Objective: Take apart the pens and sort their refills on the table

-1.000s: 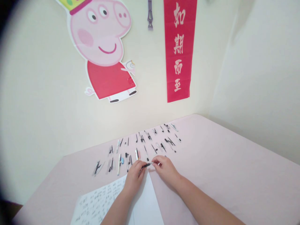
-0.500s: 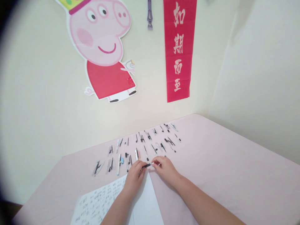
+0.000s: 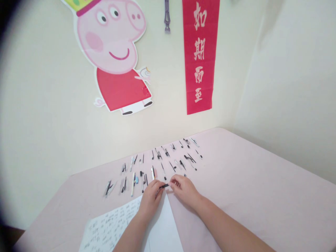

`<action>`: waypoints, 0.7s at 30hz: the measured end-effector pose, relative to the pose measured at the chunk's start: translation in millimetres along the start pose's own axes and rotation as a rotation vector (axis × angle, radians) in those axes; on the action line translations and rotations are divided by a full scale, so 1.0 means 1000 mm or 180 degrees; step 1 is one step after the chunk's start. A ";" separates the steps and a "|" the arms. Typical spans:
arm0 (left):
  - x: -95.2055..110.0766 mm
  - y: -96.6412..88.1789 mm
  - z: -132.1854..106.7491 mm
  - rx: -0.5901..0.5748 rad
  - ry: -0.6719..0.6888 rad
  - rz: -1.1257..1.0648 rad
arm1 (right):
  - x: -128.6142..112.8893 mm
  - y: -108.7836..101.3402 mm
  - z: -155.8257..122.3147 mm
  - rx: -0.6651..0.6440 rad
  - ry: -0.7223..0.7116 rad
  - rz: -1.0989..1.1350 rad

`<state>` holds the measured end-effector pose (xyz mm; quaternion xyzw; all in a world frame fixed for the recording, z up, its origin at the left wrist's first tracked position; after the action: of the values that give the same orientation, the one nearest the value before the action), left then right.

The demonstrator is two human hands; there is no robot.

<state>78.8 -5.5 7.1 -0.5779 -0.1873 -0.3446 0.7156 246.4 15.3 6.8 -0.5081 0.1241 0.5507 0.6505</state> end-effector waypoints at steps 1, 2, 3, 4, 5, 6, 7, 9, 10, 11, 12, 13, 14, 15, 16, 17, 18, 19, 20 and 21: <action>0.000 -0.001 0.000 0.0004 -0.0009 0.0003 | 0.000 0.000 0.000 0.0007 0.0016 0.0044; 0.000 -0.001 0.000 0.0009 -0.0019 0.0011 | -0.001 0.000 -0.001 0.0009 0.0026 0.0063; 0.001 -0.002 0.000 0.0012 -0.0029 0.0020 | -0.002 0.000 -0.001 0.0006 0.0027 0.0052; 0.001 -0.002 0.000 0.0014 -0.0038 0.0027 | -0.002 0.000 -0.001 -0.0003 0.0014 0.0020; 0.002 -0.002 0.000 0.0011 -0.0041 0.0036 | -0.003 0.000 -0.001 -0.0020 -0.0005 -0.0021; 0.002 -0.002 0.000 0.0011 -0.0042 0.0044 | -0.004 -0.001 -0.001 -0.0032 -0.0026 -0.0068; 0.002 -0.002 0.000 0.0005 -0.0035 0.0052 | -0.004 -0.001 0.000 -0.0048 -0.0044 -0.0120; 0.003 -0.002 0.000 0.0001 -0.0013 0.0056 | -0.005 -0.002 0.000 -0.0079 -0.0086 -0.0226; 0.003 -0.002 0.000 -0.0004 -0.0003 0.0053 | -0.005 -0.003 0.000 -0.0087 -0.0104 -0.0254; 0.003 -0.002 0.000 -0.0009 -0.0001 0.0048 | -0.004 -0.003 0.000 -0.0088 -0.0105 -0.0244; 0.002 -0.001 0.000 -0.0015 -0.0006 0.0042 | -0.004 -0.003 0.000 -0.0078 -0.0086 -0.0201; 0.002 -0.001 0.000 -0.0019 -0.0015 0.0036 | -0.003 -0.002 0.000 -0.0063 -0.0055 -0.0139; 0.002 -0.001 0.000 -0.0017 -0.0024 0.0033 | -0.003 -0.002 -0.001 -0.0051 -0.0025 -0.0080; 0.001 -0.001 0.000 -0.0018 -0.0026 0.0033 | -0.002 -0.001 -0.001 -0.0050 -0.0002 -0.0046; 0.001 -0.001 0.000 -0.0011 -0.0024 0.0033 | -0.002 -0.001 -0.001 -0.0060 0.0004 -0.0048; 0.001 -0.001 0.000 0.0000 -0.0018 0.0033 | -0.002 -0.001 -0.001 -0.0073 -0.0008 -0.0082; 0.000 0.000 0.000 0.0004 -0.0009 0.0036 | -0.002 -0.001 -0.001 -0.0092 -0.0034 -0.0136; 0.000 0.000 0.000 0.0011 0.0000 0.0039 | -0.002 -0.001 -0.001 -0.0113 -0.0070 -0.0194; 0.000 0.000 0.000 0.0017 0.0005 0.0045 | -0.002 -0.001 0.000 -0.0131 -0.0111 -0.0250; 0.000 0.000 -0.001 0.0019 0.0004 0.0050 | -0.003 -0.001 0.000 -0.0142 -0.0157 -0.0297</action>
<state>78.9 -6.1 7.1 -0.5770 -0.1834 -0.3388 0.7201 246.6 14.1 9.4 -0.5140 0.0719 0.5348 0.6669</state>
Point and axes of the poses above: each hand's wrist, its own z-axis towards the middle knuckle, its own y-axis out of the palm, x = y × z, the point moved 2 cm from there along z, towards the middle knuckle, and after that the axes turned 14 degrees about -y, right-handed, at the moved point
